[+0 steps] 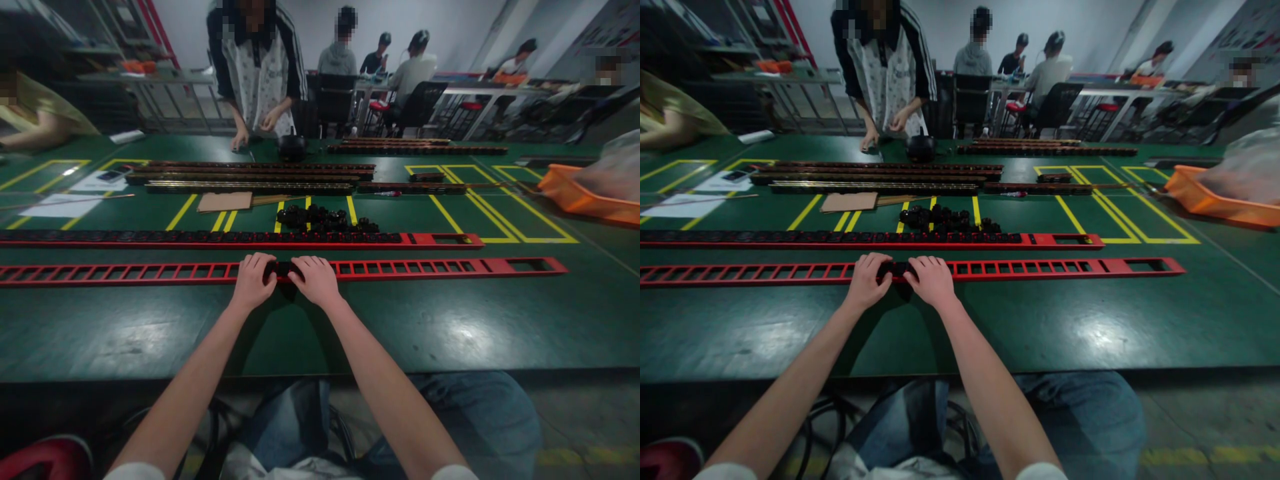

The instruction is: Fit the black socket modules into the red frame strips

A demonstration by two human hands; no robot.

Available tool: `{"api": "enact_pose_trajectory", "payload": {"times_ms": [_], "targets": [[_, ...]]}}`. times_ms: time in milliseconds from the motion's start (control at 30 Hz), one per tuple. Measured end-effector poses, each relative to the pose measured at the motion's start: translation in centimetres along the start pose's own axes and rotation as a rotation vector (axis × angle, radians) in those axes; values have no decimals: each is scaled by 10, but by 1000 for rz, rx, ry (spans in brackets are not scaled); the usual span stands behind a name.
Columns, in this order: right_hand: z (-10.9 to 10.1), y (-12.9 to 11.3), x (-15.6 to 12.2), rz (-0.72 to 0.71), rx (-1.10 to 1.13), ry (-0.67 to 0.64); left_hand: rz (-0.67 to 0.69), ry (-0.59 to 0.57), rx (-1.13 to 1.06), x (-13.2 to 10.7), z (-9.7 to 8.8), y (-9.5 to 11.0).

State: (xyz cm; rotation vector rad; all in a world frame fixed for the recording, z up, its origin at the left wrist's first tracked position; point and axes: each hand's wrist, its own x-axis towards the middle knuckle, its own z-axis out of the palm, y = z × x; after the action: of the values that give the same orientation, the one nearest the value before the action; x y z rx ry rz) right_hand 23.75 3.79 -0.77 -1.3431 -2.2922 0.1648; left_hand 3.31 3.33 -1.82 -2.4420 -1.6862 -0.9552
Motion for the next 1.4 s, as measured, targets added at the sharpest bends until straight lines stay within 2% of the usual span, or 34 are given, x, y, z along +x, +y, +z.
{"api": "enact_pose_trajectory", "payload": {"times_ms": [767, 867, 1033, 1400], "targets": [[1, 0, 0, -1, 0, 5, 11, -101, 35, 3, -6, 0], [2, 1, -1, 7, 25, 50, 15, -114, 79, 2, -5, 2], [3, 7, -3, 84, 62, 198, 10, -130, 146, 1, -4, 6], [2, 7, -3, 80, -1, 109, -9, -113, 136, 0, -1, 7]]}}
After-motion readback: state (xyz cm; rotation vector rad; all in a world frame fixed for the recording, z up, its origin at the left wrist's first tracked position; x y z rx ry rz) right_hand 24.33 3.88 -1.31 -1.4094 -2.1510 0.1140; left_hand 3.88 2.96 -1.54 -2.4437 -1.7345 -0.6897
